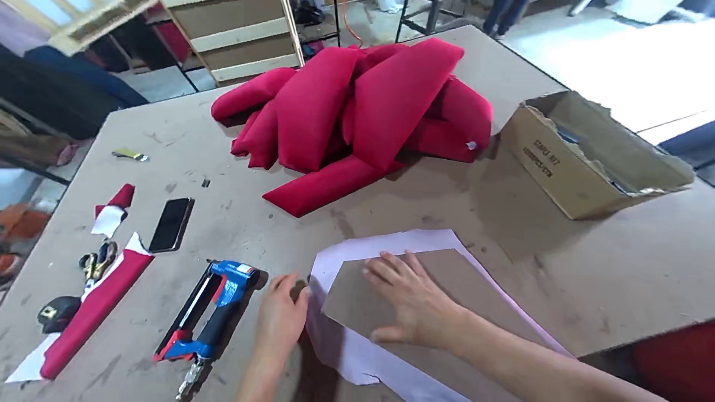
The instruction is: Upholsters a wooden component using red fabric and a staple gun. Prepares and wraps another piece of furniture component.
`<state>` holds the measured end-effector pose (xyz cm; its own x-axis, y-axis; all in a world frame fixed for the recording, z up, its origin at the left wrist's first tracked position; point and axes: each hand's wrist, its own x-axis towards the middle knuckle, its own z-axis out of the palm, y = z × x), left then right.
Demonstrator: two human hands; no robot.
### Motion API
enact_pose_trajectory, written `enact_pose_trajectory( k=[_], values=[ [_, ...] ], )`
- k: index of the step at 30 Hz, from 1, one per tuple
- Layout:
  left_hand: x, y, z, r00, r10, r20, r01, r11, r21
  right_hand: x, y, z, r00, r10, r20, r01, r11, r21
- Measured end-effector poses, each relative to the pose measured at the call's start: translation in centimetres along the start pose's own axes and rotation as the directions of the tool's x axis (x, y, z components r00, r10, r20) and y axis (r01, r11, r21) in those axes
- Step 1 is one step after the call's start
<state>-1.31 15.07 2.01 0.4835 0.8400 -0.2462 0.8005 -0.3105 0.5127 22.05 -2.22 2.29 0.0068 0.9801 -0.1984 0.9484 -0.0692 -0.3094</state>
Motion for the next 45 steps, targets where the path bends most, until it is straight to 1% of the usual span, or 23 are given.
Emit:
enact_pose_trajectory(
  k=[1, 2, 6, 8, 9, 12, 13, 16, 18, 20, 22, 24, 26, 29, 31, 34, 36, 38, 40, 41, 43, 44, 45],
  values=[
    [1.4, 0.2, 0.4, 0.997, -0.057, 0.047, 0.058, 0.998, -0.016, 0.7, -0.7, -0.1, 0.999, -0.018, 0.031, 0.018, 1.0, 0.009],
    [2.7, 0.7, 1.1, 0.994, -0.088, 0.061, 0.091, 0.995, -0.042, 1.3, -1.1, -0.2, 0.997, -0.029, 0.067, 0.028, 1.0, 0.008],
    [5.7, 3.1, 2.5, 0.979, -0.172, 0.107, 0.188, 0.969, -0.158, 1.9, -1.7, -0.7, 0.98, -0.033, 0.196, 0.033, 0.999, 0.0],
    [6.9, 3.9, 2.9, 0.977, -0.163, 0.141, 0.183, 0.973, -0.144, 2.3, -2.2, -1.3, 0.968, -0.044, 0.247, 0.05, 0.999, -0.018],
    [7.4, 4.2, 3.1, 0.976, -0.154, 0.153, 0.172, 0.979, -0.112, 2.4, -2.3, -1.1, 0.971, -0.07, 0.227, 0.08, 0.996, -0.032],
    [8.4, 4.1, 3.6, 0.977, -0.107, 0.186, 0.111, 0.994, -0.014, 1.8, -1.9, 0.4, 0.983, -0.17, 0.066, 0.176, 0.98, -0.093],
    [8.5, 3.9, 3.6, 0.975, -0.093, 0.203, 0.095, 0.995, -0.002, 1.7, -1.7, 0.5, 0.981, -0.183, 0.058, 0.188, 0.977, -0.103],
    [8.5, 3.8, 3.1, 0.955, -0.086, 0.284, 0.084, 0.996, 0.02, 2.0, -2.0, -0.4, 0.971, -0.167, 0.173, 0.184, 0.979, -0.084],
    [8.4, 3.7, 2.8, 0.941, -0.077, 0.328, 0.083, 0.997, -0.004, 2.5, -2.1, -1.1, 0.958, -0.145, 0.249, 0.159, 0.987, -0.038],
    [8.3, 3.4, 2.5, 0.938, -0.04, 0.345, 0.07, 0.995, -0.072, 4.2, -2.3, -2.7, 0.914, -0.112, 0.389, 0.111, 0.994, 0.023],
    [8.0, 3.0, 2.3, 0.945, 0.028, 0.325, 0.012, 0.993, -0.119, 6.7, -2.7, -4.3, 0.836, -0.085, 0.541, 0.07, 0.996, 0.049],
    [7.7, 2.8, 2.3, 0.956, 0.084, 0.281, -0.044, 0.988, -0.146, 8.7, -3.1, -5.5, 0.76, -0.056, 0.648, 0.053, 0.998, 0.024],
    [7.4, 2.7, 2.4, 0.963, 0.112, 0.247, -0.075, 0.985, -0.155, 9.6, -3.4, -5.9, 0.728, -0.042, 0.684, 0.049, 0.999, 0.009],
    [7.0, 2.4, 2.4, 0.967, 0.12, 0.223, -0.083, 0.983, -0.166, 9.9, -3.7, -6.1, 0.725, -0.026, 0.688, 0.045, 0.999, -0.01],
    [6.7, 2.2, 2.4, 0.964, 0.126, 0.232, -0.092, 0.984, -0.153, 10.2, -4.0, -6.4, 0.708, -0.015, 0.706, 0.035, 0.999, -0.014],
    [6.3, 2.5, 2.2, 0.958, 0.165, 0.233, -0.14, 0.983, -0.121, 10.6, -4.5, -6.8, 0.698, -0.016, 0.716, 0.047, 0.999, -0.023],
    [5.8, 3.1, 2.0, 0.953, 0.198, 0.229, -0.185, 0.98, -0.078, 10.2, -4.7, -6.6, 0.71, -0.011, 0.704, 0.052, 0.998, -0.037],
    [4.7, 3.5, 2.3, 0.943, 0.26, 0.208, -0.264, 0.964, -0.01, 9.1, -4.7, -5.9, 0.752, 0.002, 0.659, 0.044, 0.998, -0.054],
    [3.4, 3.0, 3.3, 0.925, 0.366, 0.103, -0.373, 0.925, 0.067, 7.4, -4.1, -4.7, 0.816, -0.015, 0.578, 0.04, 0.999, -0.031],
    [2.7, 2.2, 4.1, 0.9, 0.437, 0.011, -0.436, 0.895, 0.093, 6.5, -3.8, -3.8, 0.85, -0.027, 0.526, 0.042, 0.999, -0.017],
    [1.6, 0.7, 5.8, 0.797, 0.579, -0.173, -0.562, 0.815, 0.139, 4.2, -2.9, -1.3, 0.929, -0.061, 0.365, 0.071, 0.997, -0.015],
    [1.0, 0.4, 6.2, 0.749, 0.626, -0.218, -0.605, 0.779, 0.161, 2.8, -2.4, 0.3, 0.971, -0.086, 0.225, 0.094, 0.995, -0.025],
    [0.4, 0.5, 6.3, 0.706, 0.667, -0.239, -0.64, 0.745, 0.19, 1.5, -1.8, 2.1, 0.992, -0.123, 0.015, 0.123, 0.992, -0.032]
  ],
)
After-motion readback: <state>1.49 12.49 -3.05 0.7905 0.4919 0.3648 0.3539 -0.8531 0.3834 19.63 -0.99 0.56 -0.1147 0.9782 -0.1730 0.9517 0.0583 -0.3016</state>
